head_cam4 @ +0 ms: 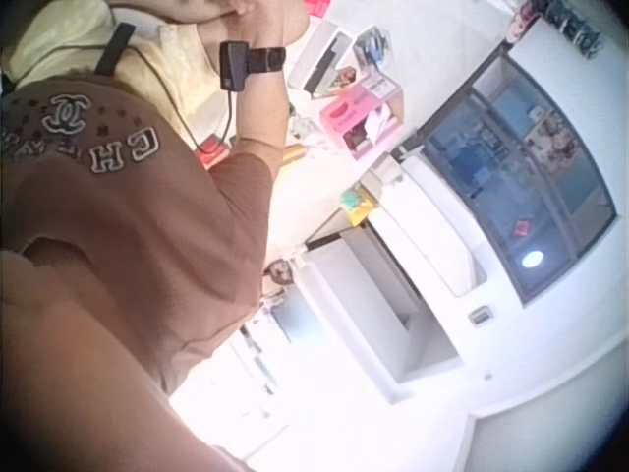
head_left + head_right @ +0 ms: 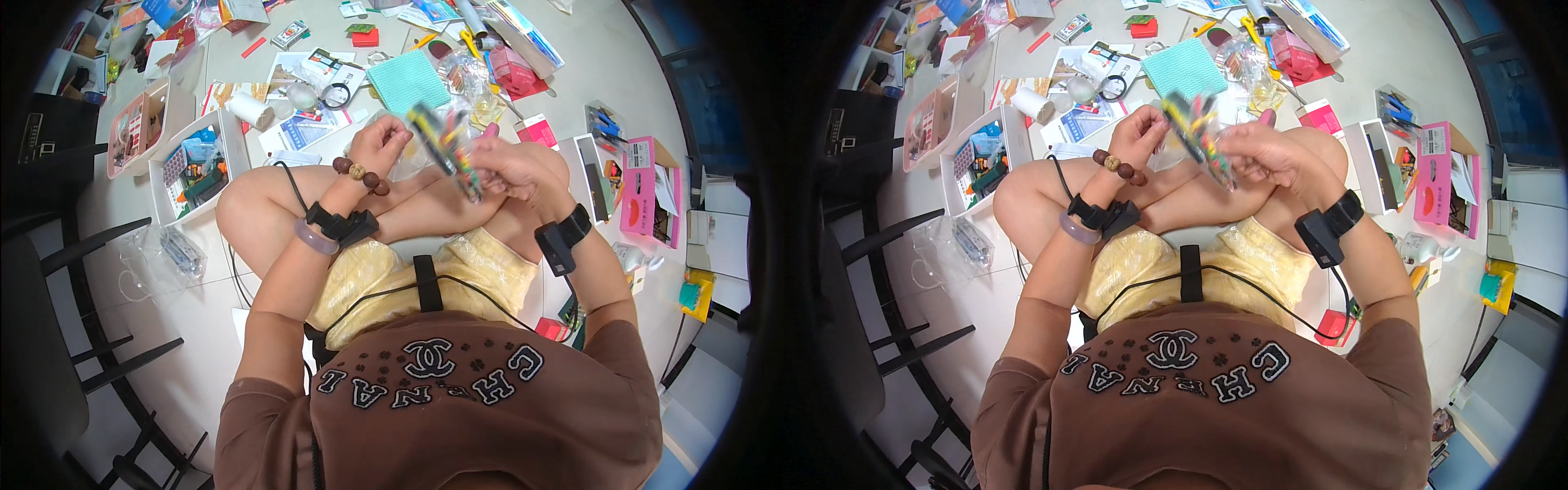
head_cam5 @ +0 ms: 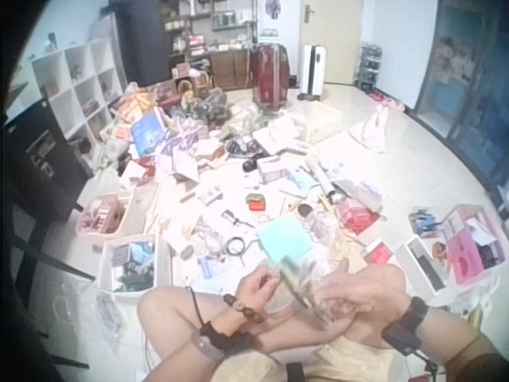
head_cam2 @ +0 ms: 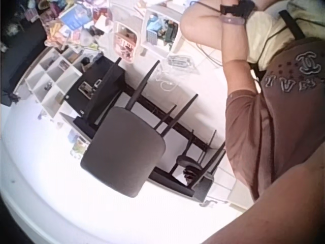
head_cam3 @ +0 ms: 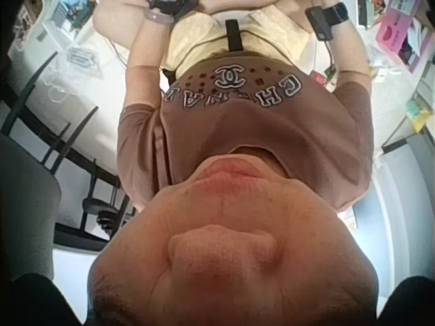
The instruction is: The person sits on the floor and sorts various stationery items, including pens, markers, and small boxes, into plastic bags and a cardboard box. They repeatedly pick up items, inspect them, and place them into containers.
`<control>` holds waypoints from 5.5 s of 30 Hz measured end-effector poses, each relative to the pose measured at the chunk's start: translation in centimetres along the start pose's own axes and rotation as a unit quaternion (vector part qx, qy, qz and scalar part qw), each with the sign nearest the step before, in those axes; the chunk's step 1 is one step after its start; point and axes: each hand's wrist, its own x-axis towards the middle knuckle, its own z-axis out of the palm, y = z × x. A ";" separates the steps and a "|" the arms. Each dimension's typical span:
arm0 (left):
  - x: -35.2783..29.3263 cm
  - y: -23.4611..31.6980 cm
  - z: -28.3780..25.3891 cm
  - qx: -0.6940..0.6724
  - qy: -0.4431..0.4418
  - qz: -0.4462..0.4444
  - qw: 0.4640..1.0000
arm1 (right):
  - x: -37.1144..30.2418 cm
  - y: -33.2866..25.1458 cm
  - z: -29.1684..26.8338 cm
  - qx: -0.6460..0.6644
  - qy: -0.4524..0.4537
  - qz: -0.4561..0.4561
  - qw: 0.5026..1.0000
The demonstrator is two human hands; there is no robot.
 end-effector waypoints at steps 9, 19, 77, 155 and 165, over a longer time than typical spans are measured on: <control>-1.3 2.2 0.9 0.180 0.049 0.126 0.974 | 4.0 1.2 -0.8 -0.456 0.144 -0.021 0.878; -1.8 3.6 3.3 0.345 0.013 0.268 0.900 | 8.9 3.5 1.9 0.160 0.262 0.015 0.951; -4.2 9.6 2.7 -0.302 0.040 0.019 0.952 | -6.4 -5.3 -0.5 -0.121 0.169 -0.228 0.951; -4.8 6.8 3.7 0.232 0.078 0.028 0.969 | -3.7 5.1 2.7 0.012 0.234 -0.221 0.947; -1.1 5.0 0.4 0.432 0.122 0.004 0.894 | 3.4 0.3 1.5 -0.386 0.403 -0.301 0.773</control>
